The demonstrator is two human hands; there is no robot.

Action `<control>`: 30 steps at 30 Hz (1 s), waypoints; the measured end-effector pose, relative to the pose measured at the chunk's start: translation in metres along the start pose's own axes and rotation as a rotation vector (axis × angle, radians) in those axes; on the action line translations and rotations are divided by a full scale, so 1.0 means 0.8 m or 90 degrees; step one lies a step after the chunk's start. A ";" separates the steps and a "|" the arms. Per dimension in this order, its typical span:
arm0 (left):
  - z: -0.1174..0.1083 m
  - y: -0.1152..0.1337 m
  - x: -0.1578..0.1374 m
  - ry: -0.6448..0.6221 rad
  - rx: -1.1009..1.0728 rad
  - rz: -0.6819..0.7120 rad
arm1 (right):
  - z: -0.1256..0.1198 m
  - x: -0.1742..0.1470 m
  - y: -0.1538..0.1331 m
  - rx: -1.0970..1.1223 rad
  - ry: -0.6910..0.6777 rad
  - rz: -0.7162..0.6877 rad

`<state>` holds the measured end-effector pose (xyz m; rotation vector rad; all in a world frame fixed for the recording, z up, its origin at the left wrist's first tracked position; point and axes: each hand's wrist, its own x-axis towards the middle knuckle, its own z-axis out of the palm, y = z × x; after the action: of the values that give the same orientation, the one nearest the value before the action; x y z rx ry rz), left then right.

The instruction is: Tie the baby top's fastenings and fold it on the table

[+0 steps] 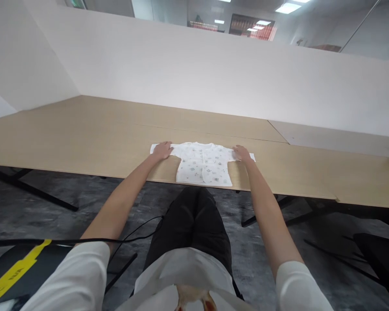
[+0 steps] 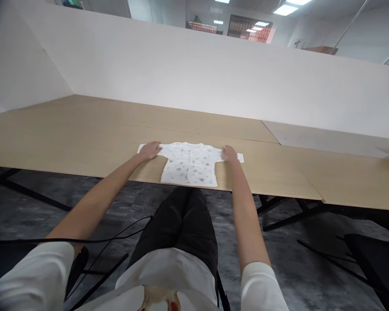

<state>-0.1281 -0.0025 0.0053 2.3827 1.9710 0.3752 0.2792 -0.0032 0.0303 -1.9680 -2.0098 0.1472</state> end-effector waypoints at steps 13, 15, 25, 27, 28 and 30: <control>-0.099 -0.026 0.055 0.047 0.048 -0.073 | -0.084 0.023 0.042 -0.284 -0.061 -0.006; -0.139 -0.024 0.057 0.125 0.031 -0.067 | -0.122 0.026 0.041 -0.321 0.039 -0.001; -0.155 -0.031 -0.037 0.198 0.139 0.054 | -0.146 -0.036 0.073 -0.370 0.267 -0.068; -0.111 -0.036 -0.062 0.133 0.123 0.110 | -0.114 -0.060 0.089 -0.375 0.202 -0.118; -0.090 -0.038 -0.074 0.100 0.115 0.147 | -0.100 -0.072 0.097 -0.377 0.164 -0.148; -0.056 -0.039 -0.098 0.047 0.112 0.193 | -0.076 -0.093 0.111 -0.379 0.108 -0.185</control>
<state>-0.1806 -0.0783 0.0300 2.8274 1.7357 0.3120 0.3821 -0.0822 0.0498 -1.8673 -2.3708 -0.7378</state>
